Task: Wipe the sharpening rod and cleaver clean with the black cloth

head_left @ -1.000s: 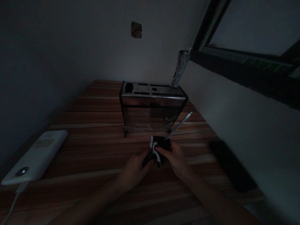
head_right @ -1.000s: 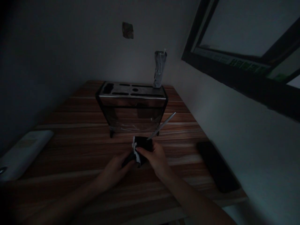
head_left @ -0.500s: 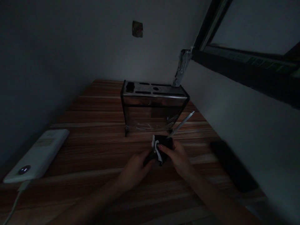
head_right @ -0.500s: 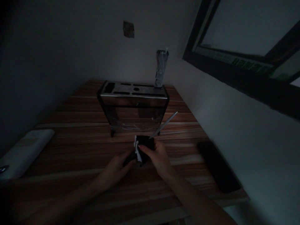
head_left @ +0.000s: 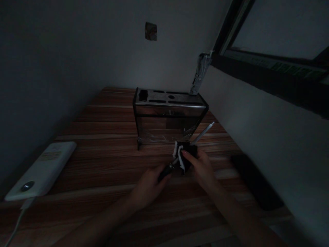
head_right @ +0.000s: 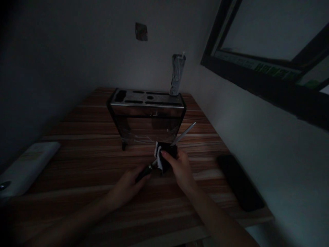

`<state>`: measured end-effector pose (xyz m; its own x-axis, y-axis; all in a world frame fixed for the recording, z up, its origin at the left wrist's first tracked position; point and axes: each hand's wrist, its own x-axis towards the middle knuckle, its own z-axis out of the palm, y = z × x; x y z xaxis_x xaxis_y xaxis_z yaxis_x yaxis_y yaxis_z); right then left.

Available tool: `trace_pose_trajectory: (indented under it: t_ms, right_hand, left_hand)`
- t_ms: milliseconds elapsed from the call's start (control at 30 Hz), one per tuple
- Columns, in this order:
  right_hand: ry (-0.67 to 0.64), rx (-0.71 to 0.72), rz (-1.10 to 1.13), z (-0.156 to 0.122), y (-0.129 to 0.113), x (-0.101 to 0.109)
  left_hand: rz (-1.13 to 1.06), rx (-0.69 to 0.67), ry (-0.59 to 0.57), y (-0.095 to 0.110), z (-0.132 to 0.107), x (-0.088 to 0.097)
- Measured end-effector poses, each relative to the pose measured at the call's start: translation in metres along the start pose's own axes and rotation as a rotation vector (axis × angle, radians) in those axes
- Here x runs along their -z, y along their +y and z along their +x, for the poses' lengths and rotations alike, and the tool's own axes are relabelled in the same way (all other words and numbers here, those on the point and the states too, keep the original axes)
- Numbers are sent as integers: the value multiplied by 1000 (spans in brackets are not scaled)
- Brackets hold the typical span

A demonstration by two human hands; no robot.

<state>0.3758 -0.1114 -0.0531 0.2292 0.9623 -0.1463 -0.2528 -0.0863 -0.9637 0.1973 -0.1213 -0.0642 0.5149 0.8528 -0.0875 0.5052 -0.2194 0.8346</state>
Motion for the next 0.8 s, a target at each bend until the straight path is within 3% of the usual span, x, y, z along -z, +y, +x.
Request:
trace_pose_trajectory:
  t_ms: [433, 800]
  right_hand:
    - [212, 103, 194, 18, -23, 11]
    - [389, 341, 259, 37, -38, 38]
  left_hand:
    - [39, -9, -31, -2, 0, -1]
    - [95, -56, -47, 0, -1, -1]
